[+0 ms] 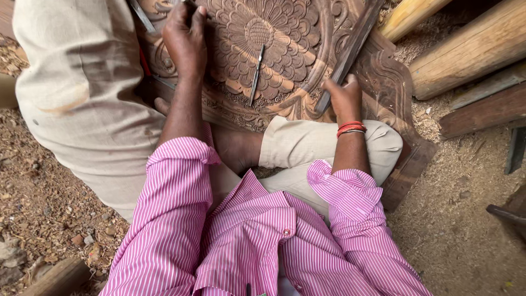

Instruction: The person carves a floral pattern into a wooden panel using a chisel and mallet. They sit cross-legged on the ground, repeatedly striking the chisel to shape the wood. The person also uses a grinding wheel to sharpen the chisel.

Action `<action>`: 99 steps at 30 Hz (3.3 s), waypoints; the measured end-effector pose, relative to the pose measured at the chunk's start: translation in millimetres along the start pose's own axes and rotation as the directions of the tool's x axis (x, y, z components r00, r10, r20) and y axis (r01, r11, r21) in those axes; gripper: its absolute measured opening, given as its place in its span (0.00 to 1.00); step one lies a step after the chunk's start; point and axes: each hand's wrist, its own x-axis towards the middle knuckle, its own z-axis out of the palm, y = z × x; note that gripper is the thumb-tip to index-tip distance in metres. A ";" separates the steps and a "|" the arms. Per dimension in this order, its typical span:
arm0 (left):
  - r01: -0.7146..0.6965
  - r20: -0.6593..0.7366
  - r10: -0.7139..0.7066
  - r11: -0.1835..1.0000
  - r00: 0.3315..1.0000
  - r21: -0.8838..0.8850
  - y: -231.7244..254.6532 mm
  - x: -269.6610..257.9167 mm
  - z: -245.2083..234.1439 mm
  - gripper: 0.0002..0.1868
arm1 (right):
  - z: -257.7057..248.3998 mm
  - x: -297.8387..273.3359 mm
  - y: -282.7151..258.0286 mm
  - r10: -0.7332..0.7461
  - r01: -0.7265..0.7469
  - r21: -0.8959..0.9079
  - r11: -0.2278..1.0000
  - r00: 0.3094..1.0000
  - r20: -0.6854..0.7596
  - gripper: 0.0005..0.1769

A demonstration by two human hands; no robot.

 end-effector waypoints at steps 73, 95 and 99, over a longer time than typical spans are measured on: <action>-0.426 0.111 0.449 0.699 0.887 0.574 -8.8 -14.7 2.9 0.24 | 87.2 -97.6 -153.3 -0.784 0.782 -0.222 0.582 0.613 0.103 0.51; 0.142 -0.201 -0.169 0.980 0.965 -0.142 -4.9 -16.7 -11.1 0.08 | 50.5 -88.3 -51.5 -0.370 0.350 0.298 0.888 0.929 0.012 0.53; 0.171 -0.141 -0.174 0.985 0.975 -0.034 2.1 -43.5 -3.3 0.09 | 56.2 -82.4 -50.8 -0.239 0.192 0.541 0.819 0.971 0.017 0.53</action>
